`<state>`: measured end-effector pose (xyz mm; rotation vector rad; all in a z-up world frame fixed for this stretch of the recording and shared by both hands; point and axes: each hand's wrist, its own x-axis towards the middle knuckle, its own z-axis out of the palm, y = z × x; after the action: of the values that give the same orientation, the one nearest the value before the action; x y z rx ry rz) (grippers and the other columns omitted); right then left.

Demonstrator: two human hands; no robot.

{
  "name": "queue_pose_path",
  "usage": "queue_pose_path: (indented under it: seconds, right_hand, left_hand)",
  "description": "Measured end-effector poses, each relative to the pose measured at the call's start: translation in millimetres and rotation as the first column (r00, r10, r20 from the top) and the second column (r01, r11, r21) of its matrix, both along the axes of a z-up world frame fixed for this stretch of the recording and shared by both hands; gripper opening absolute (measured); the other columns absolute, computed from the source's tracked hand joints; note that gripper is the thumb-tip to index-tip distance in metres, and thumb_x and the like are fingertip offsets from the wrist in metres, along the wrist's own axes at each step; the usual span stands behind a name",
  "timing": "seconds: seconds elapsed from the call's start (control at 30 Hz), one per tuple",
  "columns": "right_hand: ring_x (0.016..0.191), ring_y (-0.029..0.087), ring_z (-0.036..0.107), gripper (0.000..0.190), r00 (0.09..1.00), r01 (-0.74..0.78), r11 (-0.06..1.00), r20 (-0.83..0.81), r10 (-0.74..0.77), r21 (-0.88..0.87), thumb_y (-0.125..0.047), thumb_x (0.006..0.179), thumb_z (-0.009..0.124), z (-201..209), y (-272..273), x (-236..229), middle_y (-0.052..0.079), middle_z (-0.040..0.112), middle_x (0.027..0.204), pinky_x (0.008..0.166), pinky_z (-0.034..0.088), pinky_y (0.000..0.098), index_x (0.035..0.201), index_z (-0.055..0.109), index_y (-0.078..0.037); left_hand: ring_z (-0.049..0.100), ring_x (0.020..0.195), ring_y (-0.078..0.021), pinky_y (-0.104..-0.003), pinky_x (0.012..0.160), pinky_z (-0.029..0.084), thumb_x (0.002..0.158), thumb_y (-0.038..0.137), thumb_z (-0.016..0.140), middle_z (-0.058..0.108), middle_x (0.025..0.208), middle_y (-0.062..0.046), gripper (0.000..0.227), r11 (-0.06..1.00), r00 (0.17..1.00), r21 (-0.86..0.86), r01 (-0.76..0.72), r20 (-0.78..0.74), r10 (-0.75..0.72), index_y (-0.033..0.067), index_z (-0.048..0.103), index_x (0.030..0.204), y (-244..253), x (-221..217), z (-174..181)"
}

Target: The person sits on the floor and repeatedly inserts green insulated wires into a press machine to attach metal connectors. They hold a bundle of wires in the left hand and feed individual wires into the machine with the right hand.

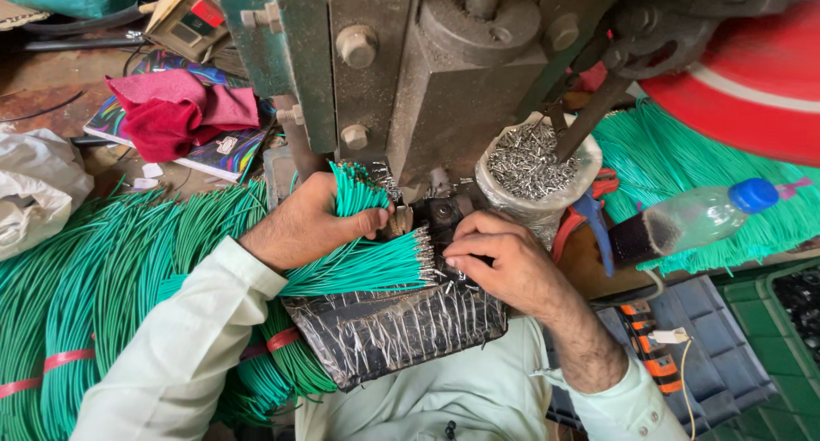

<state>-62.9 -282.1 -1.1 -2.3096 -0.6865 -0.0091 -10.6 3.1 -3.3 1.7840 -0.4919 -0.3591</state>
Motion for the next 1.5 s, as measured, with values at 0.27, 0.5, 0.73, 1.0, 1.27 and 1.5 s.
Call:
queue_pose_path:
  seconds: [0.27, 0.5, 0.73, 1.0, 1.27, 1.5]
  right_hand:
    - [0.094, 0.017, 0.066, 0.009, 0.995, 0.093, 0.985, -0.044, -0.087, 0.147, -0.007, 0.097, 0.062, -21, -10, -11, 0.006, 0.068, 0.098, 0.086, 0.054, 0.0315, 0.103, 0.065, -0.002]
    - [0.084, 0.011, 0.066, 0.008, 0.981, 0.18, 0.913, -0.134, -0.14, 0.367, -0.007, 0.103, 0.058, -50, -24, 8, 0.004, 0.067, 0.089, 0.078, 0.057, 0.0271, 0.104, 0.062, 0.0]
    - [0.087, 0.012, 0.071, 0.013, 0.982, 0.175, 0.783, -0.159, -0.098, 0.597, -0.001, 0.099, 0.065, -46, 3, 20, 0.007, 0.075, 0.096, 0.08, 0.059, 0.0262, 0.11, 0.07, 0.004]
    - [0.094, 0.014, 0.075, 0.011, 0.965, 0.156, 0.711, -0.259, 0.037, 0.685, -0.004, 0.098, 0.064, -42, 39, 35, 0.009, 0.077, 0.1, 0.088, 0.061, 0.0282, 0.106, 0.067, 0.003]
    - [0.089, 0.01, 0.071, 0.01, 0.981, 0.153, 0.792, -0.186, -0.05, 0.591, -0.007, 0.097, 0.071, -58, 38, 42, 0.007, 0.077, 0.096, 0.081, 0.059, 0.0257, 0.103, 0.072, 0.001]
    - [0.09, 0.009, 0.071, 0.01, 0.982, 0.159, 0.775, -0.181, -0.058, 0.612, -0.006, 0.096, 0.073, -63, 37, 45, 0.006, 0.077, 0.096, 0.082, 0.059, 0.0254, 0.102, 0.072, 0.002]
  left_hand:
    - [0.065, 0.071, -0.0105, -0.03, 0.067, 0.056, 0.089, 0.014, 0.075, 0.071, 0.077, -0.002, 0.014, 0.998, 0.998, 0.003, 0.062, -0.002, -0.062, 0.001, 0.073, 0.095, -3, -7, 10]
    - [0.067, 0.07, -0.0109, -0.03, 0.066, 0.056, 0.091, 0.015, 0.073, 0.073, 0.075, -0.002, 0.014, 0.997, 0.998, 0.068, 0.035, 0.045, -0.038, 0.0022, 0.074, 0.095, -5, -5, 8]
    - [0.067, 0.069, -0.0105, -0.03, 0.067, 0.057, 0.093, 0.015, 0.071, 0.072, 0.076, -0.002, 0.016, 1.0, 0.999, 0.027, 0.007, 0.047, -0.008, 0.0003, 0.073, 0.098, -4, -6, -1]
    - [0.067, 0.071, -0.0089, -0.029, 0.067, 0.058, 0.092, 0.016, 0.071, 0.073, 0.078, -0.001, 0.017, 0.999, 0.999, -0.033, -0.001, 0.032, 0.002, 0.0003, 0.073, 0.099, -3, -1, -4]
    - [0.069, 0.071, -0.0099, -0.029, 0.067, 0.06, 0.093, 0.015, 0.072, 0.074, 0.078, -0.004, 0.017, 1.0, 1.0, -0.017, 0.006, 0.009, -0.006, -0.0006, 0.075, 0.099, -6, 2, 1]
    - [0.071, 0.072, -0.0098, -0.029, 0.067, 0.061, 0.091, 0.014, 0.072, 0.075, 0.079, -0.004, 0.017, 1.0, 1.0, -0.028, -0.009, 0.005, 0.009, 0.0003, 0.075, 0.1, -7, 3, -2]
